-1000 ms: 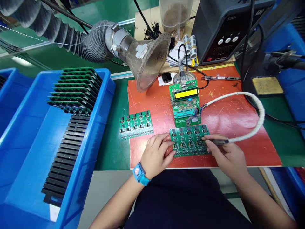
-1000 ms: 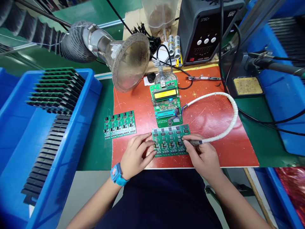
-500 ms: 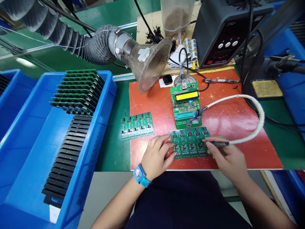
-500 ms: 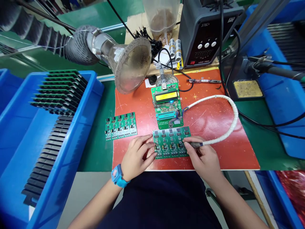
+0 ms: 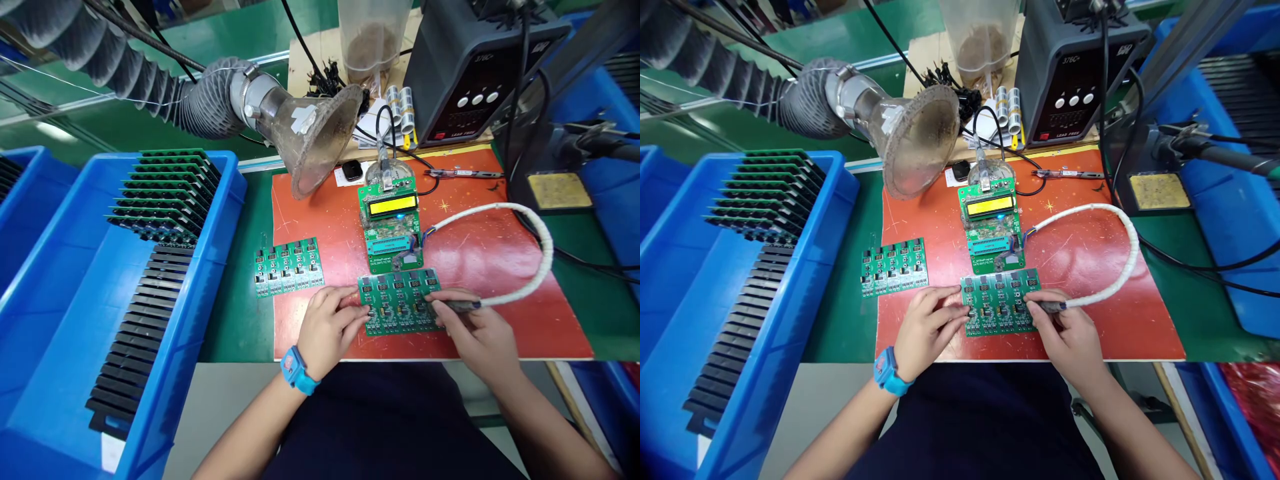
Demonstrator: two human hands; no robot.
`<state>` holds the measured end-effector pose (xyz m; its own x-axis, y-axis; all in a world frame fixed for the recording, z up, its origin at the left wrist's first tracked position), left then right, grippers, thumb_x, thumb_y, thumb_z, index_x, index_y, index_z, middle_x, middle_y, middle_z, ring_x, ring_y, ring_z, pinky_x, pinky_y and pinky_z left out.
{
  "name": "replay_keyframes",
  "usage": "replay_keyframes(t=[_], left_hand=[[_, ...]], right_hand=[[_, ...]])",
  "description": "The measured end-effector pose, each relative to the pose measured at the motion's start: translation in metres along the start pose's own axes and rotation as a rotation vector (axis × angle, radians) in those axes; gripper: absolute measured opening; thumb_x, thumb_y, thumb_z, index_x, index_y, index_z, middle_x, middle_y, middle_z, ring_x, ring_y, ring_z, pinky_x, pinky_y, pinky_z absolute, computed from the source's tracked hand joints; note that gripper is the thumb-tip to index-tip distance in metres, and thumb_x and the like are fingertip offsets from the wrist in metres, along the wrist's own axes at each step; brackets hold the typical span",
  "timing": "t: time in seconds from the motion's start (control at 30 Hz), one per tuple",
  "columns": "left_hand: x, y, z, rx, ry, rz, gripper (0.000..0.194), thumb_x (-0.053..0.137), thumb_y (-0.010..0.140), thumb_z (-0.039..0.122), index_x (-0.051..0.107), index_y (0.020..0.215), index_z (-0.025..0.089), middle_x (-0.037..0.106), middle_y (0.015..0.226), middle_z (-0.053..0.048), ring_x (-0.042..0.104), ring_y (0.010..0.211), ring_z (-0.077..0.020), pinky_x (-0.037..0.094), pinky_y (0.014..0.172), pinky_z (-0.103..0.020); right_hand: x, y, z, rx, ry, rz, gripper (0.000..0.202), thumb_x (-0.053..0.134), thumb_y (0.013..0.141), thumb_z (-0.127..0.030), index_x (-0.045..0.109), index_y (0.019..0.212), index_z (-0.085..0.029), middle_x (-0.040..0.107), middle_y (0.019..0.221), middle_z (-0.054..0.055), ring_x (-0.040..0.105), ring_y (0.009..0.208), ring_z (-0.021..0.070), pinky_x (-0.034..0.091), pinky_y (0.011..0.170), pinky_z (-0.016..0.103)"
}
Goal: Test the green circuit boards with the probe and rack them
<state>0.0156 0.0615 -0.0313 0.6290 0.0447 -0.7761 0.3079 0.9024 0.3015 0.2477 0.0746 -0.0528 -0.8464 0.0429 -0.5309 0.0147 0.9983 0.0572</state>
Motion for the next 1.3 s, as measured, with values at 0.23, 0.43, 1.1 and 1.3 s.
replay_keyframes(t=[0.23,0.43,1.1,1.3], left_hand=[[-0.003,0.000,0.000,-0.022,-0.029,0.040,0.010,0.068,0.091,0.027,0.074,0.096,0.023,0.069,0.114,-0.008,0.064,0.102,-0.0240,0.056,0.089,-0.042],[0.000,0.000,0.000,-0.011,-0.004,0.013,0.011,0.065,0.093,0.027,0.073,0.099,0.023,0.068,0.117,-0.009,0.063,0.106,-0.0243,0.054,0.091,-0.043],[0.018,-0.003,0.002,-0.019,0.098,-0.218,0.064,0.068,0.080,0.065,0.057,0.121,0.018,0.045,0.152,-0.014,0.033,0.147,-0.0352,0.021,0.122,-0.061],[0.017,-0.002,0.002,-0.011,0.092,-0.205,0.056,0.069,0.083,0.058,0.056,0.121,0.019,0.045,0.152,-0.013,0.034,0.146,-0.0352,0.022,0.122,-0.061]], right_hand=[[0.000,0.002,-0.002,0.003,-0.006,0.005,0.023,0.057,0.093,-0.042,0.069,0.093,-0.022,0.071,0.091,0.006,0.065,0.061,0.0161,0.055,0.059,0.028],[-0.001,0.003,-0.009,-0.009,0.017,0.014,0.022,0.058,0.093,-0.040,0.069,0.091,-0.021,0.071,0.086,0.005,0.063,0.055,0.0137,0.055,0.052,0.024],[-0.001,0.003,-0.007,0.036,0.055,-0.015,0.017,0.061,0.092,-0.037,0.069,0.091,-0.021,0.070,0.087,0.003,0.063,0.056,0.0116,0.057,0.056,0.023],[-0.004,0.003,-0.005,0.086,0.086,-0.035,0.020,0.064,0.091,-0.040,0.070,0.094,-0.022,0.071,0.086,0.003,0.062,0.056,0.0113,0.056,0.053,0.021]])
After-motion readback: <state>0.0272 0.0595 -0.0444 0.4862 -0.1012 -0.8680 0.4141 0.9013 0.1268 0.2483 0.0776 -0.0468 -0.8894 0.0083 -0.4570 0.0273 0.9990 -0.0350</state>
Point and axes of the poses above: each hand's wrist, its own y-axis towards the middle knuckle, its own x-axis out of the palm, z = x × y, the point moved 8 cm from there along y, towards the middle knuckle
